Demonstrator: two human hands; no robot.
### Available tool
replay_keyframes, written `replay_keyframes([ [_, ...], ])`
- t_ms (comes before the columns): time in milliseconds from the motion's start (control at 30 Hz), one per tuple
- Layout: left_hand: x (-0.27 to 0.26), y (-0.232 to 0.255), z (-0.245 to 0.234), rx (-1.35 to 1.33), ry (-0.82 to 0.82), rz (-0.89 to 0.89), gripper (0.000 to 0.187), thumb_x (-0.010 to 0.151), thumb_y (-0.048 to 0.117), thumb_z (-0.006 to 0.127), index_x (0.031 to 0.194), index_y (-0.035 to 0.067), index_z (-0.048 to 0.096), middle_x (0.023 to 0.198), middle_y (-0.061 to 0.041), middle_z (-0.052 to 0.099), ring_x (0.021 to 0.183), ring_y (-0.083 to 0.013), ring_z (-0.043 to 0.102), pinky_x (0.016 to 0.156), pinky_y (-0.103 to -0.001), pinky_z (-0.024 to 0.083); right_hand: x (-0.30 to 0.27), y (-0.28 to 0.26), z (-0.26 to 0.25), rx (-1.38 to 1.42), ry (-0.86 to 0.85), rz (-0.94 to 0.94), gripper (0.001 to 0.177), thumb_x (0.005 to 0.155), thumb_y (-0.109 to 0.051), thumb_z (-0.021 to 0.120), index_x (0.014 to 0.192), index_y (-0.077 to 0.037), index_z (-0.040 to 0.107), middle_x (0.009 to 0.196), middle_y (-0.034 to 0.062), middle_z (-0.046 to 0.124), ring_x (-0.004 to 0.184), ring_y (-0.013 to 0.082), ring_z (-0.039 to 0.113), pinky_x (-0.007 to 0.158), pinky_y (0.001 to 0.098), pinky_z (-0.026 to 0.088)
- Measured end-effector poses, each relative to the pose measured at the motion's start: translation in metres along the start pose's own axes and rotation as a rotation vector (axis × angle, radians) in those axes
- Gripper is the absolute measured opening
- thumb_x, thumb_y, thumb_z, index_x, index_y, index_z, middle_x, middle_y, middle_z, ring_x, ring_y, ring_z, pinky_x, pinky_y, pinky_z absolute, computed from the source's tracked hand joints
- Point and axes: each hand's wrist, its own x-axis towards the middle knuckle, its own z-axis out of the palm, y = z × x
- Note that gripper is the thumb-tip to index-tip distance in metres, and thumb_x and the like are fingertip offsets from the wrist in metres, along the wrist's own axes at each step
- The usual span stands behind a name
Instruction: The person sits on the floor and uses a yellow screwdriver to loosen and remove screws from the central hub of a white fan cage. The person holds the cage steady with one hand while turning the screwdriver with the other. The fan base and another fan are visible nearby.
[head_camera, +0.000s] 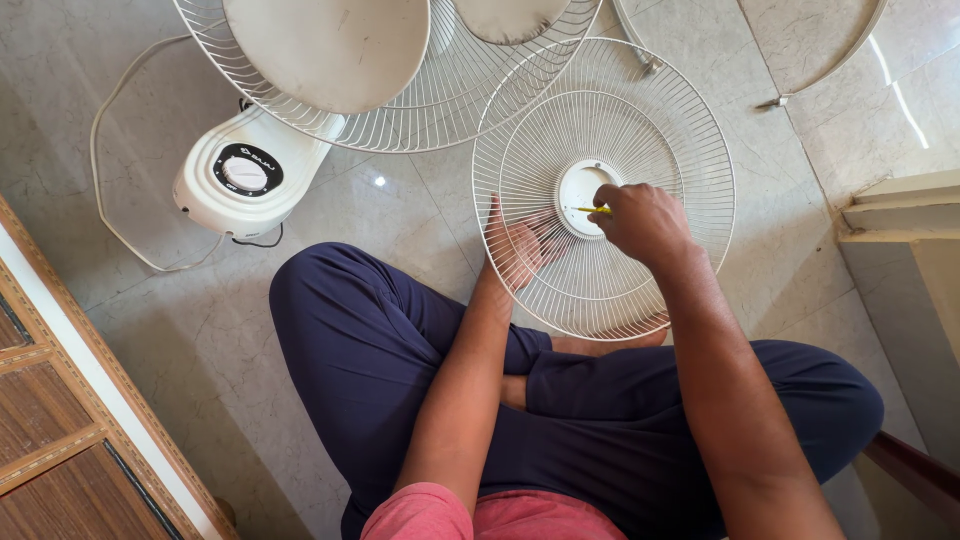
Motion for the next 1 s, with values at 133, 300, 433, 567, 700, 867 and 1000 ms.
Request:
replay_keyframes([
  [133, 0.005, 0.001, -0.004, -0.061, -0.025, -0.038, 0.107, 0.086, 0.086, 0.031, 0.162, 0.011, 0.021, 0.166, -0.025, 0.025, 0.154, -0.0448, 0.022, 0.120, -0.071, 0.011, 0.003, 0.017, 0.005, 0.054, 0.037, 0.009, 0.029, 0.096, -0.036, 0.069, 0.115, -0.014, 0.075, 0.094, 0.0109, 0.078, 0.088, 0.0290, 0.074, 0.081, 0.0448, 0.056],
  [300, 0.008, -0.001, -0.008, -0.085, 0.057, -0.088, 0.111, 0.087, 0.086, 0.032, 0.158, 0.001, 0.028, 0.159, -0.025, 0.037, 0.144, -0.0423, 0.038, 0.116, -0.062, 0.028, 0.018, 0.043, 0.027, 0.317, 0.101, -0.009, 0.031, 0.097, -0.027, 0.067, 0.116, -0.002, 0.068, 0.101, 0.0164, 0.076, 0.095, 0.0304, 0.072, 0.085, 0.0452, 0.054],
  [433, -0.007, 0.005, -0.013, -0.120, 0.127, 0.006, 0.106, 0.093, 0.080, 0.037, 0.149, -0.009, 0.042, 0.145, -0.028, 0.053, 0.129, -0.0390, 0.057, 0.109, -0.052, 0.047, 0.034, 0.043, 0.046, 0.354, 0.079, 0.050, 0.040, 0.092, -0.032, 0.074, 0.117, -0.002, 0.066, 0.101, 0.0180, 0.074, 0.092, 0.0303, 0.072, 0.083, 0.0440, 0.055],
  [567, -0.032, 0.025, -0.022, -0.075, 0.382, 0.079, 0.097, 0.093, 0.076, 0.035, 0.139, -0.008, 0.054, 0.130, -0.027, 0.063, 0.112, -0.0373, 0.064, 0.095, -0.049, 0.052, 0.042, 0.039, 0.057, 0.360, 0.086, 0.105, 0.035, 0.092, -0.032, 0.075, 0.116, -0.007, 0.071, 0.098, 0.0159, 0.076, 0.088, 0.0291, 0.073, 0.082, 0.0449, 0.055],
  [700, -0.059, 0.045, -0.029, 0.322, 0.518, 0.324, 0.081, 0.098, 0.065, 0.037, 0.137, -0.004, 0.055, 0.132, -0.022, 0.066, 0.111, -0.0330, 0.066, 0.095, -0.044, 0.050, 0.043, 0.042, 0.066, 0.391, 0.034, 0.112, 0.034, 0.091, -0.034, 0.076, 0.112, -0.008, 0.073, 0.097, 0.0152, 0.077, 0.087, 0.0289, 0.073, 0.081, 0.0447, 0.056],
  [867, -0.082, 0.052, -0.011, 0.608, 0.623, 0.462, 0.072, 0.099, 0.057, 0.043, 0.142, 0.000, 0.051, 0.141, -0.015, 0.058, 0.124, -0.0299, 0.058, 0.104, -0.041, 0.045, 0.042, 0.036, 0.080, 0.255, 0.118, 0.022, 0.029, 0.094, -0.037, 0.073, 0.112, -0.014, 0.075, 0.104, 0.0096, 0.075, 0.095, 0.0283, 0.071, 0.084, 0.0444, 0.056],
  [1000, -0.101, 0.045, 0.006, 0.905, 0.664, 0.678, 0.065, 0.103, 0.051, 0.049, 0.141, -0.001, 0.054, 0.141, -0.019, 0.060, 0.132, -0.0293, 0.056, 0.110, -0.039, 0.042, 0.044, 0.036, 0.089, 0.199, 0.163, -0.008, 0.027, 0.097, -0.036, 0.069, 0.112, -0.015, 0.075, 0.114, 0.0059, 0.072, 0.097, 0.0284, 0.070, 0.084, 0.0444, 0.056],
])
